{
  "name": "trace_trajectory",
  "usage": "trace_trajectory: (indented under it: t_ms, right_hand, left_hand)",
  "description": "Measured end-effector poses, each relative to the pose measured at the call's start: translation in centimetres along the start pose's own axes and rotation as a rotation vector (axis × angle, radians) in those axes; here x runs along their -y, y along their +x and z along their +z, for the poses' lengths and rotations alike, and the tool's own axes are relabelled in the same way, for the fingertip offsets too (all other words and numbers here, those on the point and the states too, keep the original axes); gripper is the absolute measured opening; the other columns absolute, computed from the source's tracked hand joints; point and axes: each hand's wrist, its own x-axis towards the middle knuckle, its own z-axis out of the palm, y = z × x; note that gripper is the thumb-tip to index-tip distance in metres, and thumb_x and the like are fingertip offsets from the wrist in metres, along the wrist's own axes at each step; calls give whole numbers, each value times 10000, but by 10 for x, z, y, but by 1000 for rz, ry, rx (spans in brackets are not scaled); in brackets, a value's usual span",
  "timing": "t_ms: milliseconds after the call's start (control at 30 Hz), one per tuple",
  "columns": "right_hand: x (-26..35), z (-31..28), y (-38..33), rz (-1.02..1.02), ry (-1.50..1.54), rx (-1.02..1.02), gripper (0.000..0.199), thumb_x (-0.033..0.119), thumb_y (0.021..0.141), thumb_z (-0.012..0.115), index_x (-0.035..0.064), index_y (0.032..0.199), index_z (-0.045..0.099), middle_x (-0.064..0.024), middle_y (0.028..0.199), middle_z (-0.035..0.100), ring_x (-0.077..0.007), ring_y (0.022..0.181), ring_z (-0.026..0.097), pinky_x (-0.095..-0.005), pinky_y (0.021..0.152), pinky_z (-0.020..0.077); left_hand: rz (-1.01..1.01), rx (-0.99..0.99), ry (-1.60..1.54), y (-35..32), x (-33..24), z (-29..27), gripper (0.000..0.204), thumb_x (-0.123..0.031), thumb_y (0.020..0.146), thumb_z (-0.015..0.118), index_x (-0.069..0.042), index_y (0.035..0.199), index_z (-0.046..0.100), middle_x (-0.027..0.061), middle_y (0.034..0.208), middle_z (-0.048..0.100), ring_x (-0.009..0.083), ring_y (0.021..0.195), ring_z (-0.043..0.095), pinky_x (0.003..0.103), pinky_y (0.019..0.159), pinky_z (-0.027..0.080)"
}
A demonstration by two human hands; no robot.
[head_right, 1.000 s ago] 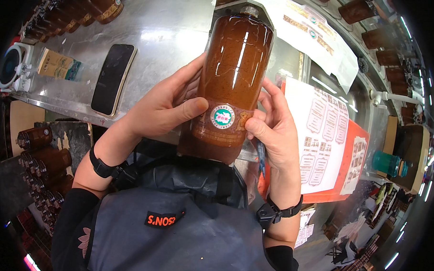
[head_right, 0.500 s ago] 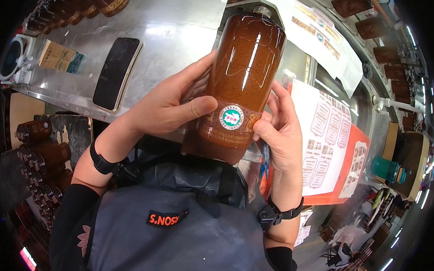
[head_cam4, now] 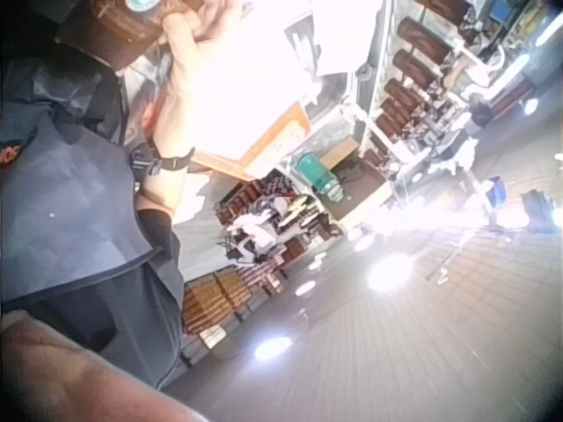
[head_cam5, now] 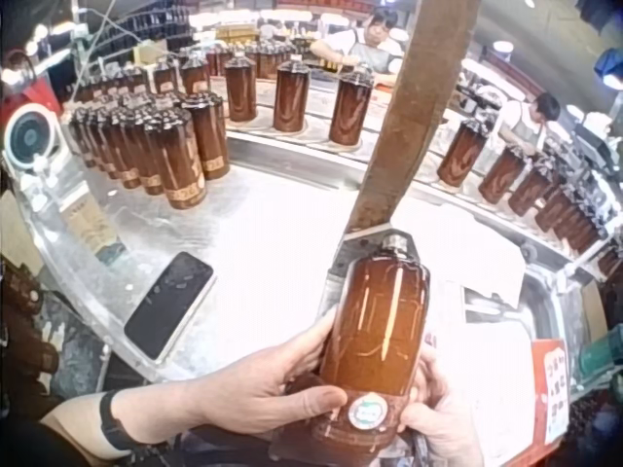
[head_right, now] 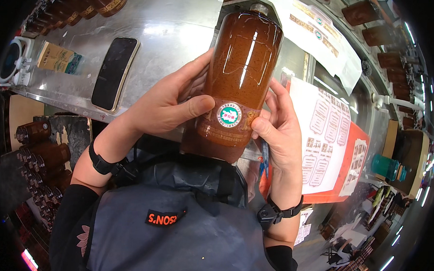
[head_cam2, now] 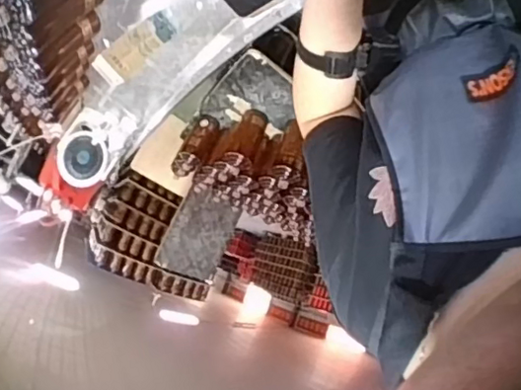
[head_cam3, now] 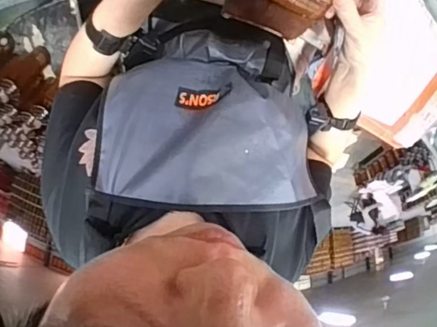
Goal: Apply adhesive labels to large plastic bottles on a production line and smooth them out with a squeegee tool.
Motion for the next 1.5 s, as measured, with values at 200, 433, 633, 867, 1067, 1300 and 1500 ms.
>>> trace_trajectory:
  t_ms: [200, 433, 633, 867, 1067, 1300, 1500]
  right_hand:
    - [0, -1, 0, 6, 3, 17, 893, 133, 786, 827, 1, 1502, 311, -183, 1432, 455, -103, 833, 637, -198, 611, 468]
    - [-1, -1, 1, 2, 19, 22, 899, 136, 780, 832, 1, 1501, 312, -179, 1427, 461, -104, 834, 637, -197, 608, 467]
    - [1, 0, 0, 2, 1, 14, 895, 141, 779, 833, 2, 1496, 316, -174, 1416, 471, -108, 840, 639, -198, 606, 469]
    - [6, 5, -1, 42, 7, 8, 823, 103, 825, 781, 12, 1499, 317, -154, 1362, 504, -87, 820, 624, -195, 617, 462]
    - [8, 7, -2, 61, 15, 11, 790, 81, 842, 760, 14, 1496, 322, -143, 1334, 518, -69, 795, 607, -194, 629, 458]
    - [10, 8, -3, 53, 12, 6, 751, 38, 845, 728, 19, 1489, 344, -143, 1323, 538, -71, 795, 605, -199, 645, 463]
    - [12, 12, 0, 47, -4, 20, 712, 53, 841, 729, 21, 1464, 385, -126, 1292, 568, -74, 857, 605, -225, 693, 471]
  left_hand:
    - [14, -1, -13, 0, 2, 0, 837, -213, 981, 627, 69, 1535, 66, 212, 1482, 409, 235, 1356, 431, 349, 1114, 372]
    - [13, -8, 10, -1, 2, -1, 846, -228, 978, 631, 64, 1538, 67, 211, 1484, 407, 237, 1361, 428, 354, 1109, 380]
    - [-12, 23, -19, 0, -2, -1, 773, -137, 992, 576, 59, 1541, 68, 201, 1520, 346, 245, 1408, 361, 365, 1148, 321]
    - [-45, -18, 24, 2, -6, 3, 890, -196, 949, 674, 60, 1541, 61, 199, 1484, 404, 239, 1361, 430, 352, 1113, 373]
    - [-51, -57, 25, 1, -9, 8, 890, -135, 930, 692, 52, 1544, 75, 178, 1496, 389, 229, 1367, 417, 349, 1120, 360]
    - [-50, -51, -4, 1, -5, 11, 852, -84, 928, 677, 42, 1547, 106, 175, 1514, 367, 230, 1384, 393, 355, 1139, 332]
    - [-77, -76, -21, 1, -9, 9, 792, -138, 949, 661, 39, 1539, 164, 172, 1516, 366, 232, 1381, 398, 363, 1141, 329]
